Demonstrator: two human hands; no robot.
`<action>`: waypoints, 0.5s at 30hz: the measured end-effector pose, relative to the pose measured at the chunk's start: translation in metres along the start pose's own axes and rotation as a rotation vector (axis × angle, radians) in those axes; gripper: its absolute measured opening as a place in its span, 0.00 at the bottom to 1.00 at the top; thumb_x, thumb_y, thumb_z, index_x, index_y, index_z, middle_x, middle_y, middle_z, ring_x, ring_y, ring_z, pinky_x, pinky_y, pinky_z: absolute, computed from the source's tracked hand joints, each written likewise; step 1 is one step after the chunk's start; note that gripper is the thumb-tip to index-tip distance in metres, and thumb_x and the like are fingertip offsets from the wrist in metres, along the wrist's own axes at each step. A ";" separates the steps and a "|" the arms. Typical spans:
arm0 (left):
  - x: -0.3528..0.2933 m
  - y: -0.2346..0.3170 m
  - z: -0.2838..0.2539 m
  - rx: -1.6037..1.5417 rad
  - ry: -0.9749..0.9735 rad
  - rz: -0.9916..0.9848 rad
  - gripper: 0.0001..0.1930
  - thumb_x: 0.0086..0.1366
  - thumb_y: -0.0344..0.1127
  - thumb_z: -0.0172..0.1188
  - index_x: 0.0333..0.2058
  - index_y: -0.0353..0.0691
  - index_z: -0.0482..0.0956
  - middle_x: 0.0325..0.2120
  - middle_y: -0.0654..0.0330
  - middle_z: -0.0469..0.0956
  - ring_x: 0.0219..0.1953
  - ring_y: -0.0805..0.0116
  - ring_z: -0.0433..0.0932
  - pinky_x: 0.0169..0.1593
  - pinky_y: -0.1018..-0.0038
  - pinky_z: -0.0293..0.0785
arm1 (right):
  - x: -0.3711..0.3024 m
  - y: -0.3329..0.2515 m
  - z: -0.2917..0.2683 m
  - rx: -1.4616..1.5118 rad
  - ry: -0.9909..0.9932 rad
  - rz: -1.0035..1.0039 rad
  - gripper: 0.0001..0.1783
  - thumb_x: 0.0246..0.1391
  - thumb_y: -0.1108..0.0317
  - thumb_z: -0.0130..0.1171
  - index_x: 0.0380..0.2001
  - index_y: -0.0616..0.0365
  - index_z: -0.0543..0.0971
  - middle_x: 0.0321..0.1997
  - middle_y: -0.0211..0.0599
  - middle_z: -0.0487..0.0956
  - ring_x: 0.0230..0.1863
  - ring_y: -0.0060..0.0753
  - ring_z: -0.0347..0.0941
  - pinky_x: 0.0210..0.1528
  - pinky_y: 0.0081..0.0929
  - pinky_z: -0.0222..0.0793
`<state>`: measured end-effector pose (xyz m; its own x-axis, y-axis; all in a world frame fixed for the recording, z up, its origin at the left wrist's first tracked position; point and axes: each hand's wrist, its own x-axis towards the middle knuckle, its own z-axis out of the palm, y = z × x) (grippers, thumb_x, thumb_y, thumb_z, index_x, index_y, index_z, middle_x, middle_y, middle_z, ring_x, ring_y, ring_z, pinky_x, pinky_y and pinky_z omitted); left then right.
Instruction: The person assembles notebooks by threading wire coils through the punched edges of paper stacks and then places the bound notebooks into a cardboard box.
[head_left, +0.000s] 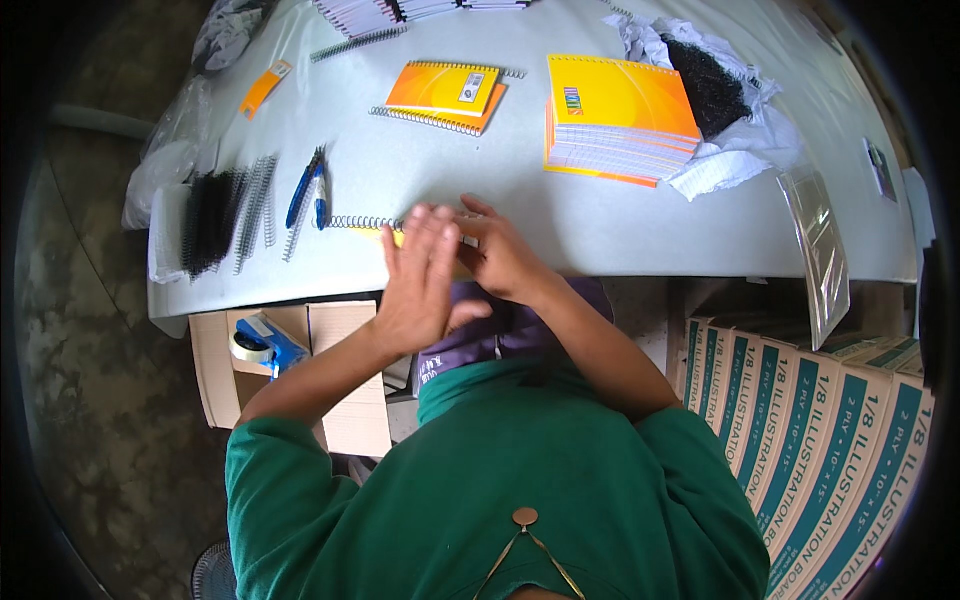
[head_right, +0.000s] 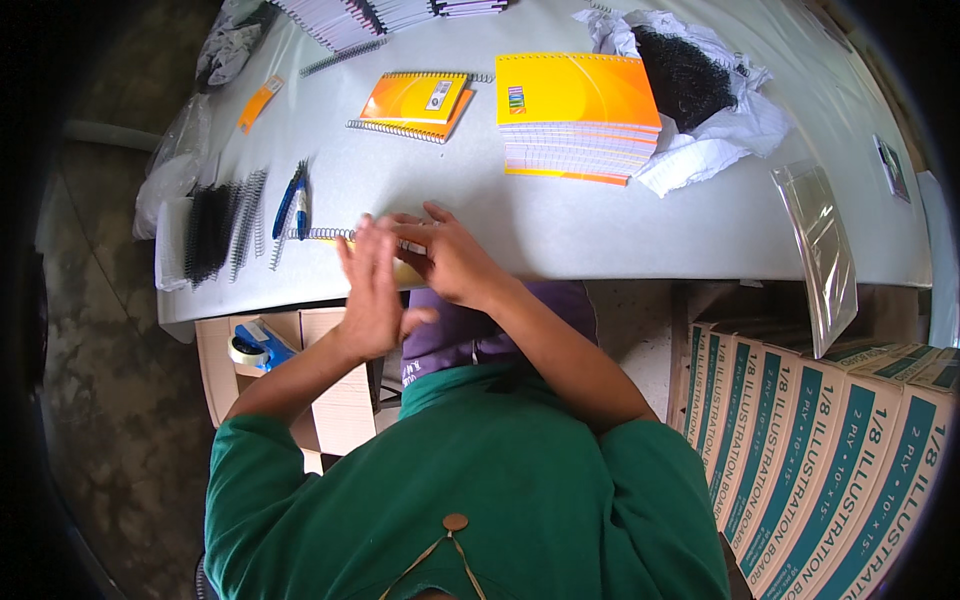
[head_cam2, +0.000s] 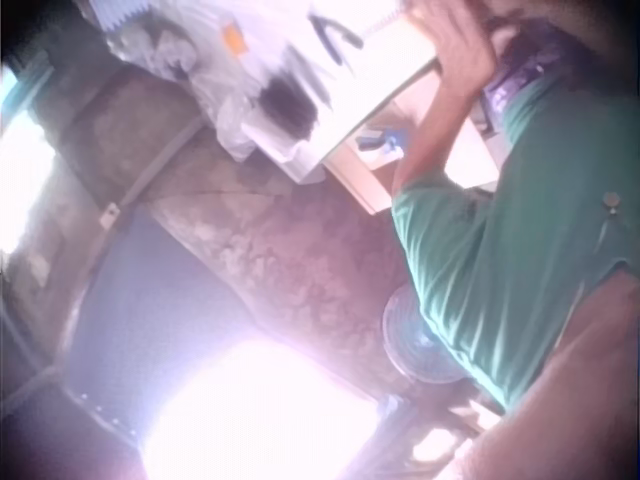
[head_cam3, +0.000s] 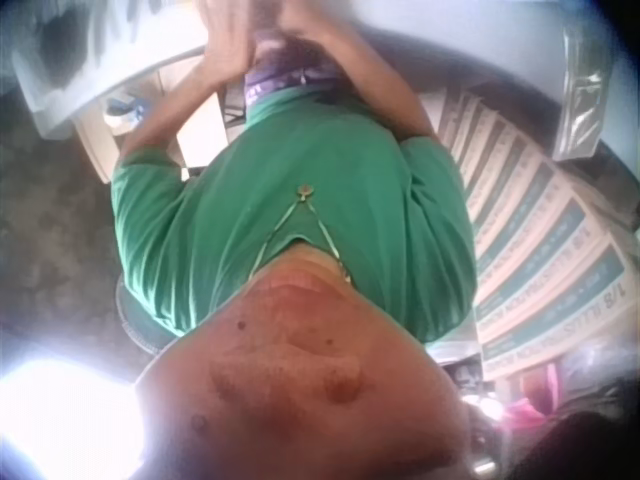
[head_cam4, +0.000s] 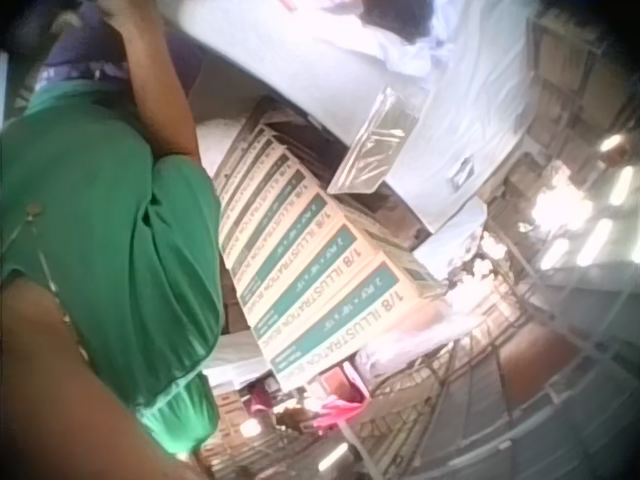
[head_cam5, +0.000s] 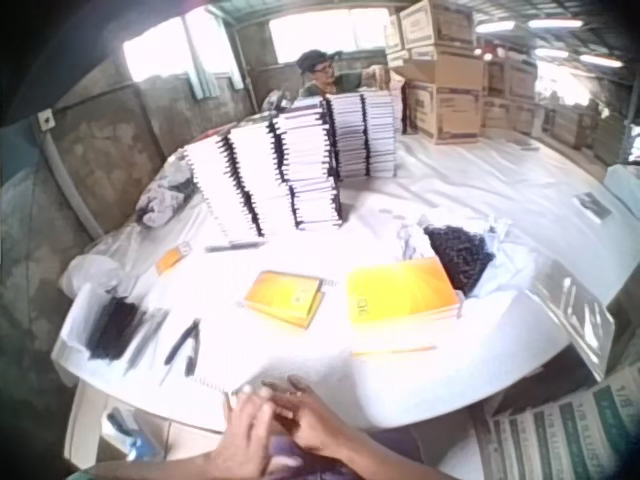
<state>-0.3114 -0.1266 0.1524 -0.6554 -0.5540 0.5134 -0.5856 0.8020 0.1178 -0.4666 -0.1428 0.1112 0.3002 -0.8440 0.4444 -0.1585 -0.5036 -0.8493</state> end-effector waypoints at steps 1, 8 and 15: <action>0.002 -0.002 -0.006 0.017 0.011 -0.014 0.40 0.56 0.58 0.52 0.58 0.34 0.56 0.57 0.46 0.57 0.61 0.45 0.53 0.61 0.46 0.35 | 0.000 -0.003 -0.001 -0.003 0.008 0.001 0.19 0.48 0.75 0.54 0.46 0.52 0.73 0.48 0.39 0.74 0.52 0.41 0.68 0.63 0.48 0.48; 0.064 -0.002 -0.053 0.001 -0.263 -0.060 0.10 0.49 0.34 0.62 0.32 0.46 0.75 0.29 0.67 0.74 0.35 0.71 0.73 0.47 0.70 0.59 | 0.002 -0.006 -0.006 0.000 -0.042 0.076 0.14 0.49 0.74 0.53 0.41 0.55 0.74 0.49 0.38 0.74 0.51 0.40 0.68 0.63 0.46 0.48; 0.076 -0.007 -0.053 -0.004 -0.382 -0.053 0.12 0.48 0.37 0.64 0.32 0.45 0.75 0.25 0.65 0.72 0.35 0.69 0.74 0.46 0.68 0.61 | 0.005 -0.015 -0.006 -0.019 -0.015 0.120 0.13 0.49 0.73 0.52 0.41 0.57 0.74 0.46 0.37 0.76 0.49 0.40 0.69 0.63 0.43 0.49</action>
<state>-0.3315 -0.1624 0.2357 -0.7553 -0.6374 0.1525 -0.6221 0.7705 0.1392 -0.4682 -0.1401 0.1279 0.2921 -0.8957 0.3351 -0.2123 -0.4024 -0.8905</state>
